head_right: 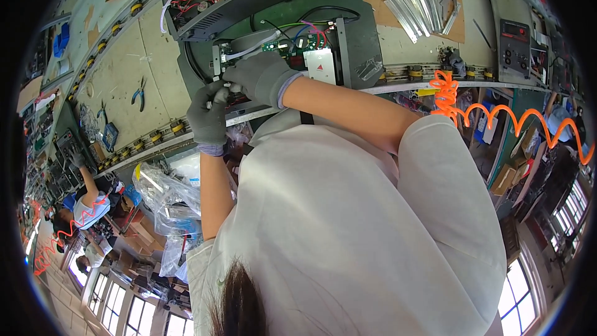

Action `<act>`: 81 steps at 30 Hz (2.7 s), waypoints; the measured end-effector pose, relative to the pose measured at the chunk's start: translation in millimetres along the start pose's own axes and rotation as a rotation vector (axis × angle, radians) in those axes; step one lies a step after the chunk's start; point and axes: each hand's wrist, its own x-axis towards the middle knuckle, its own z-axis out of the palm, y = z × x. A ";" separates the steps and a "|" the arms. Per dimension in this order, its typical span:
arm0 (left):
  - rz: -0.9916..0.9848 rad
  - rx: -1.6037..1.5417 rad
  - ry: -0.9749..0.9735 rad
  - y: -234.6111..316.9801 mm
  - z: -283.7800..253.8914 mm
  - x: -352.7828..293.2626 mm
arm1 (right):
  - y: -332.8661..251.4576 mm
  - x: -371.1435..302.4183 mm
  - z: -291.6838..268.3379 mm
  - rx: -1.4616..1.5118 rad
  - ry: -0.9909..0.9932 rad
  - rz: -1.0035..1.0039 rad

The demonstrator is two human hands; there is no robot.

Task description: Preparing metal components and assembling them into an electronic housing unit at a workshop bench.

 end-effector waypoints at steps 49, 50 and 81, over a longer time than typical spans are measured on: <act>-0.031 0.146 -0.044 -47.0 3.2 17.1 | 14.7 51.3 26.3 -0.097 -0.067 0.214; -0.069 0.034 0.006 -42.7 4.4 11.5 | 13.9 47.8 16.0 -0.108 -0.015 0.229; 0.367 0.249 0.011 -17.5 25.7 44.1 | 70.3 3.1 -79.2 -0.485 -0.006 0.319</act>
